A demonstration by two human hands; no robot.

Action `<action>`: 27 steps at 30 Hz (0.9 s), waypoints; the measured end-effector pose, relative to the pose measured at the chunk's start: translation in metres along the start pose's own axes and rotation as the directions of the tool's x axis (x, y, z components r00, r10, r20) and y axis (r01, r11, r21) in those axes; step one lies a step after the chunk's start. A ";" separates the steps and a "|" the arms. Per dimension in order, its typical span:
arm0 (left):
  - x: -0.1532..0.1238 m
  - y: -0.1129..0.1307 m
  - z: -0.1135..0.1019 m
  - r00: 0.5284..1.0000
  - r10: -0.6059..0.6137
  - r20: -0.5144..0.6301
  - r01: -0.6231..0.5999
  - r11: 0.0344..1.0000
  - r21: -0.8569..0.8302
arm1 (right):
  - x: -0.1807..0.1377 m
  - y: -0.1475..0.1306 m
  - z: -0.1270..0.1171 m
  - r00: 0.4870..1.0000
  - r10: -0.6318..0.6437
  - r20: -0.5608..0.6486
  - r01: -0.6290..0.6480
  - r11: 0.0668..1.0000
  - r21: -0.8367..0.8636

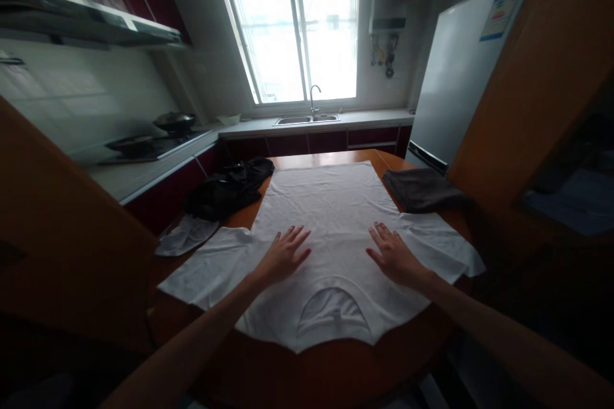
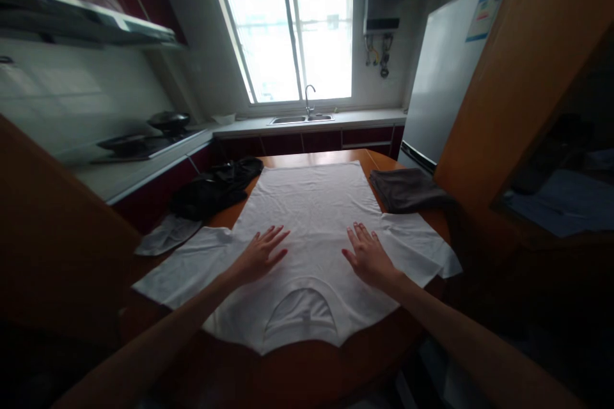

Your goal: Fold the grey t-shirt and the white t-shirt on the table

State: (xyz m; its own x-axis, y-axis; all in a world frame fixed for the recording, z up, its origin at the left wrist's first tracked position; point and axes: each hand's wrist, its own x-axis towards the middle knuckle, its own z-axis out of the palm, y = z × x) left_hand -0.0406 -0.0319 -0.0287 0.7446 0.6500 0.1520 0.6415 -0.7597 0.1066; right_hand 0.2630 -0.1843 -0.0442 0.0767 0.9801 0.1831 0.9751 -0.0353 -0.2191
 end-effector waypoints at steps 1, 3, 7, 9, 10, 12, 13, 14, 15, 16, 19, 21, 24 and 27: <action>0.013 -0.001 0.000 1.000 -0.017 0.000 0.017 1.000 0.001 | 0.016 -0.006 0.001 0.999 0.004 0.032 -0.004 1.000 0.017; 0.038 -0.006 0.001 0.997 -0.083 -0.004 0.083 0.996 0.016 | 0.051 -0.012 0.004 0.998 0.020 0.064 -0.023 0.999 0.033; 0.065 -0.024 0.011 0.969 -0.243 0.045 0.241 0.969 0.049 | 0.109 0.009 0.011 0.986 0.145 0.083 -0.144 0.989 -0.023; 0.065 -0.029 0.016 0.965 -0.255 0.064 0.252 0.966 0.058 | 0.123 0.030 0.017 0.953 0.286 0.099 -0.280 0.957 -0.075; 0.063 -0.031 0.018 0.967 -0.248 0.063 0.244 0.968 0.061 | 0.128 0.039 0.021 0.928 0.364 0.082 -0.356 0.929 -0.100; 0.060 -0.032 0.022 0.970 -0.236 0.057 0.233 0.971 0.058 | 0.134 0.052 0.029 0.871 0.491 0.018 -0.485 0.866 -0.125; 0.059 -0.032 0.023 0.970 -0.236 0.051 0.233 0.971 0.055 | 0.137 0.053 0.032 0.859 0.512 -0.016 -0.510 0.852 -0.120; 0.059 -0.032 0.023 0.971 -0.236 0.047 0.233 0.971 0.052 | 0.141 0.052 0.035 0.865 0.499 -0.038 -0.501 0.859 -0.106; 0.058 -0.032 0.024 0.971 -0.234 0.043 0.232 0.972 0.048 | 0.147 0.048 0.038 0.889 0.456 -0.044 -0.458 0.885 -0.085; 0.058 -0.032 0.023 0.972 -0.230 0.038 0.228 0.973 0.044 | 0.153 0.043 0.040 0.920 0.391 -0.035 -0.392 0.918 -0.062; 0.058 -0.032 0.022 0.976 -0.216 0.027 0.215 0.976 0.032 | 0.173 0.033 0.043 0.979 0.197 0.048 -0.196 0.980 -0.023; 0.058 -0.032 0.021 0.976 -0.218 0.029 0.217 0.976 0.025 | 0.185 0.040 0.042 0.975 0.198 0.097 -0.195 0.980 -0.044; 0.057 -0.030 0.021 0.974 -0.222 0.040 0.221 0.975 0.018 | 0.198 0.069 0.037 0.927 0.370 0.056 -0.365 0.927 -0.081; 0.057 -0.030 0.022 0.973 -0.226 0.045 0.226 0.974 0.015 | 0.209 0.089 0.035 0.883 0.467 -0.044 -0.469 0.881 -0.058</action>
State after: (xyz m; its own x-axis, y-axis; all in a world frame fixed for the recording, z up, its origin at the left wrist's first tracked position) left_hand -0.0129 0.0284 -0.0444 0.5875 0.8053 0.0793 0.7958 -0.5928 0.1239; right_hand 0.3586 0.0246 -0.0586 0.5323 0.8405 0.1012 0.8354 -0.5020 -0.2239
